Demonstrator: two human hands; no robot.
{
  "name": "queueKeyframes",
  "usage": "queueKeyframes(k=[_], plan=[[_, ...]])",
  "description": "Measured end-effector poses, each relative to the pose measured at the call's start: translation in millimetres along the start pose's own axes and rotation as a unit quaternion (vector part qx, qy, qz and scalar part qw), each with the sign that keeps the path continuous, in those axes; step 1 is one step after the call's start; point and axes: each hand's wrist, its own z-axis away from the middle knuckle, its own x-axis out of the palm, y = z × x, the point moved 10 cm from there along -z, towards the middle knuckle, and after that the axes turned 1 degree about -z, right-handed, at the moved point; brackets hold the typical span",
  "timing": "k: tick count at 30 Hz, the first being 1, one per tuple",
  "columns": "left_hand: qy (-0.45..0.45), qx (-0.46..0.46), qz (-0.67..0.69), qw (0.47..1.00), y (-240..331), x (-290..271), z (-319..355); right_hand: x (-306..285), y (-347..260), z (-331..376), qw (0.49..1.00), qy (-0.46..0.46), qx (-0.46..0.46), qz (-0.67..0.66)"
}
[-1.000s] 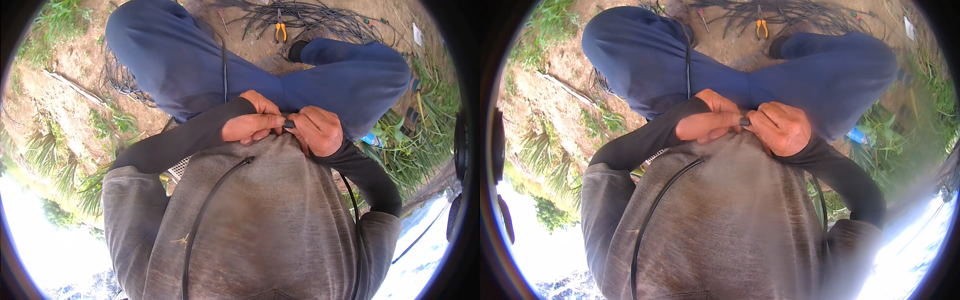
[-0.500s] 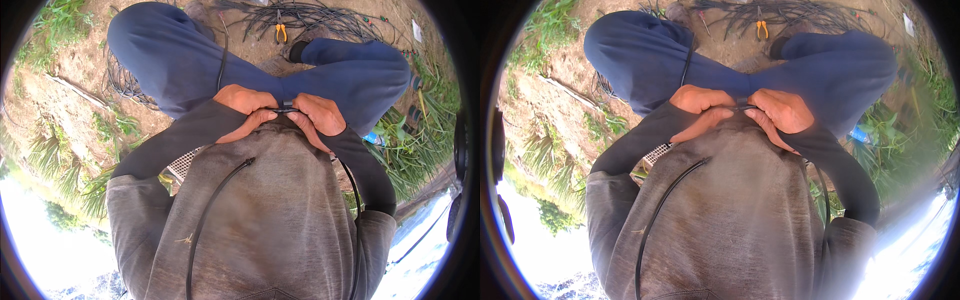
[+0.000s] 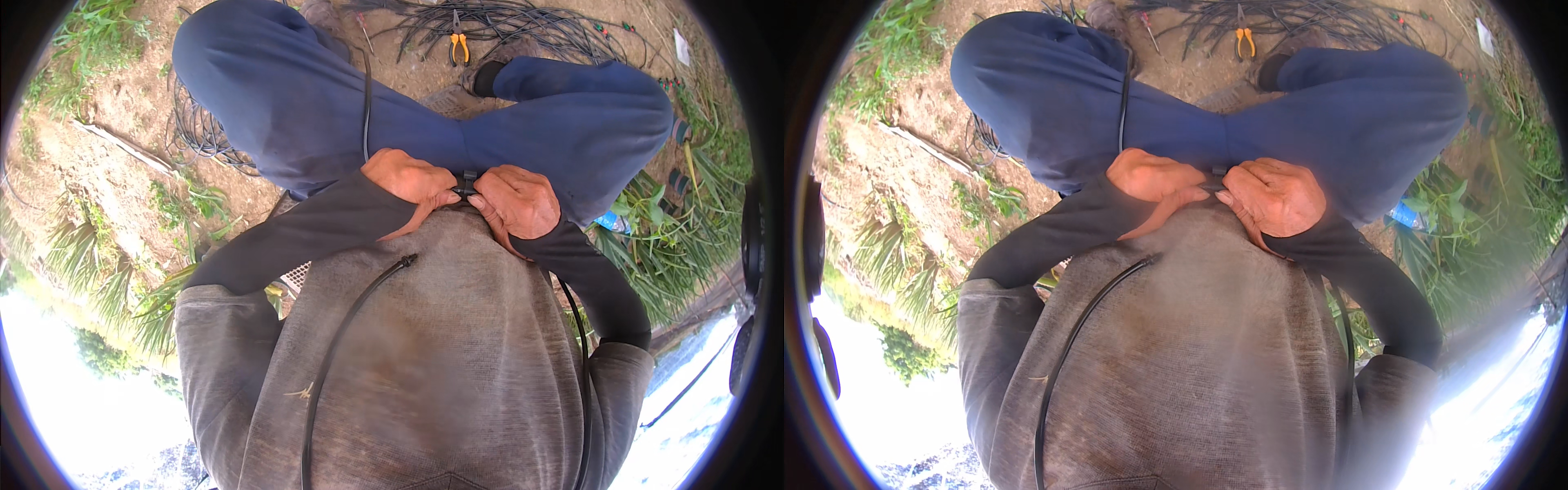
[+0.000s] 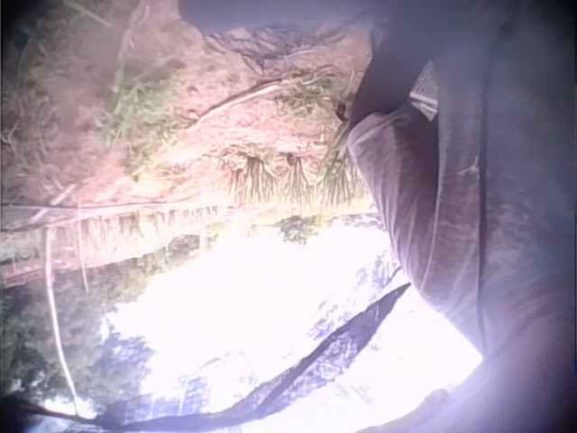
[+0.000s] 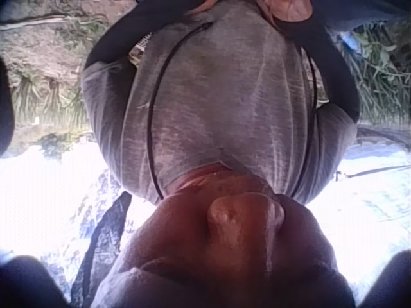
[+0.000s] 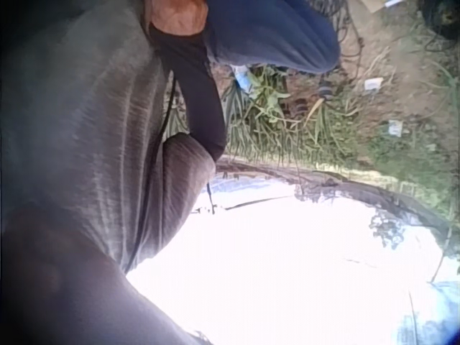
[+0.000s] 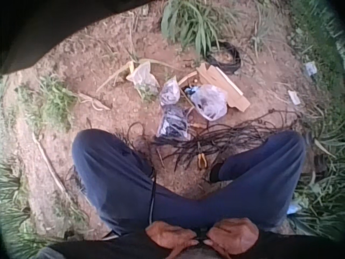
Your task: The person sits on the ground and assembles black cables by stripping the ends with pliers and attaching small black connectors. The person repeatedly picks up cables, strips them, and secures the connectors before placing the finished pieces aside.
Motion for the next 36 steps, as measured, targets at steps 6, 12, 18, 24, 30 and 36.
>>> queueKeyframes(k=[6,12,18,24,30,36], plan=[[0.024,0.074,-0.09,0.993,15.3,4.5,7.0,8.4,10.4,5.7,0.995,-0.029,0.082,-0.048],[0.067,0.116,-0.195,0.972,30.5,2.1,7.1,27.9,36.3,17.8,0.946,-0.135,0.261,-0.137],[0.035,0.131,-0.273,0.953,29.7,8.9,11.0,35.5,37.8,9.8,0.938,-0.127,0.256,-0.194],[0.072,0.102,-0.235,0.964,20.6,-12.3,-14.4,23.7,53.4,8.4,0.895,-0.131,0.358,-0.234],[0.073,-0.023,0.043,0.996,23.7,-69.1,-67.1,-86.6,35.0,-30.3,0.946,0.029,0.244,-0.213],[0.053,-0.104,0.364,0.924,48.1,-98.5,-106.6,-184.6,-18.0,-52.6,0.958,0.245,0.056,-0.141]])
